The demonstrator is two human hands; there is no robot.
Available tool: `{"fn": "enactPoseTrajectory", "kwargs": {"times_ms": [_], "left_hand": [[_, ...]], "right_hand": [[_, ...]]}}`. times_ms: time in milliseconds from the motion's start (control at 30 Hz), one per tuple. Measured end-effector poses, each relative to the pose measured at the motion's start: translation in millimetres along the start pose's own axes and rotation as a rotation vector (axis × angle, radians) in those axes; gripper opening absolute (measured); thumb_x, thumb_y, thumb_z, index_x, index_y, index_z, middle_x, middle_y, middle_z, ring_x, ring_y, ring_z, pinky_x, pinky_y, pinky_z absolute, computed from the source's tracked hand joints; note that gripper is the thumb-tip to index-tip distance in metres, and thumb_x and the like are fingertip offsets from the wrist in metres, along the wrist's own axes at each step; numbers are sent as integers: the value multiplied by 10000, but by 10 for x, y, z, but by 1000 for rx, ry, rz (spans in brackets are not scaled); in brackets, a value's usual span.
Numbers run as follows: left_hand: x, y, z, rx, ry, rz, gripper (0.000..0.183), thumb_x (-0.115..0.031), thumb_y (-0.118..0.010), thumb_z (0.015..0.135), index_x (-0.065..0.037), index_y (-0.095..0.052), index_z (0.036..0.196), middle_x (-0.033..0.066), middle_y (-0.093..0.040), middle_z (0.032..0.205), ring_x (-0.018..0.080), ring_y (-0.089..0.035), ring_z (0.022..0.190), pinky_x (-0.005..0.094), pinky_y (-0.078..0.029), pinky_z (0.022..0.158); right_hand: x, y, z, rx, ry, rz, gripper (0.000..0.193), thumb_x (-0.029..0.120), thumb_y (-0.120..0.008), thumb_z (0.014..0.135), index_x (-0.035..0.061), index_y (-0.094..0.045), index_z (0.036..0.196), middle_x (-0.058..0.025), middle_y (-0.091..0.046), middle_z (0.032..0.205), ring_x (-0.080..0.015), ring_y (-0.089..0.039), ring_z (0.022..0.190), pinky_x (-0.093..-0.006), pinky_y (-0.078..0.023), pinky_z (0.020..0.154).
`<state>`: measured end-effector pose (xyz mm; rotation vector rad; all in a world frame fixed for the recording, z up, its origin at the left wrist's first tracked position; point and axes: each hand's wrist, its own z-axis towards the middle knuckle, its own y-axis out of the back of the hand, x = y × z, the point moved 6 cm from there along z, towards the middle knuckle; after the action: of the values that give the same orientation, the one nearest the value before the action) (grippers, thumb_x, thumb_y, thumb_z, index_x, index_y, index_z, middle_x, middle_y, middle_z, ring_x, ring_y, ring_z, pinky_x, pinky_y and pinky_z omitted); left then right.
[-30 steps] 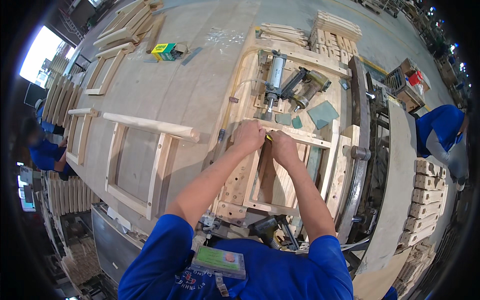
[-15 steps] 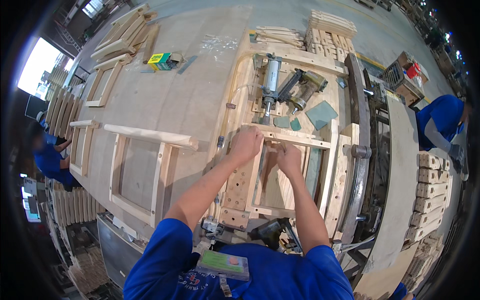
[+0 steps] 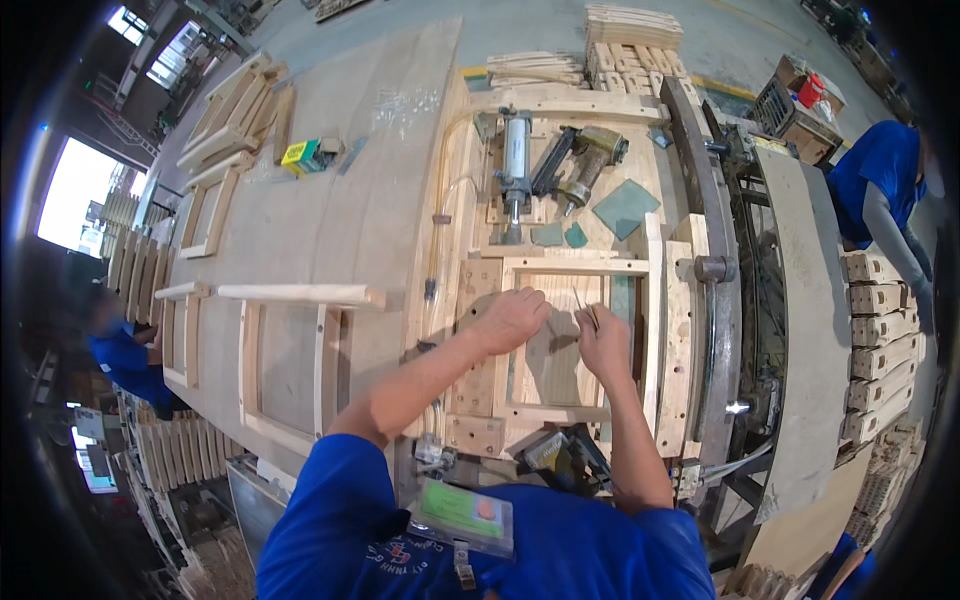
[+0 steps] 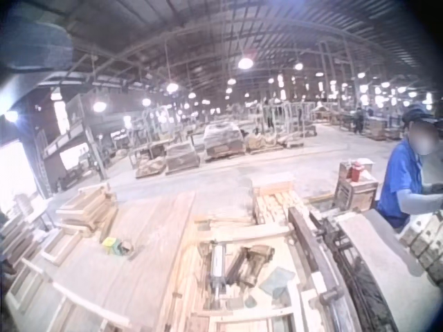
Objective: The person assembles wooden frames by placing pieces into a jig, aligning them, and securing them with a nail gun. The person repeatedly picks up frames, positions them, and fastens joints before moving completed units aside.
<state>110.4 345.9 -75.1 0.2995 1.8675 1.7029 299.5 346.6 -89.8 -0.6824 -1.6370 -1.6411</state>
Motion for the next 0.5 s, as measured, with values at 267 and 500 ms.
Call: {"fn": "enactPoseTrajectory", "kwargs": {"times_ms": [267,500], "left_hand": [[554,538,-88,-161,422,-26,174,-256,-675,1005,-97,-730,1052,106,-702,1068,323,-688,1028,449,-560,872],[660,267,-57,-246,383,-68,204,-264,-629,1032,-73,-701,1029,176,-688,1069,395,-683,1005,504,-549,875]], "right_hand": [[-189,134,-97,-32,-108,160,158,139,-703,994,-18,-719,993,-184,-678,730,-307,-654,644,-406,-525,668],[-66,-20,-122,-16,-107,189,189,160,-701,995,-22,-698,941,-184,-684,722,-290,-684,656,-405,-519,656]]}}
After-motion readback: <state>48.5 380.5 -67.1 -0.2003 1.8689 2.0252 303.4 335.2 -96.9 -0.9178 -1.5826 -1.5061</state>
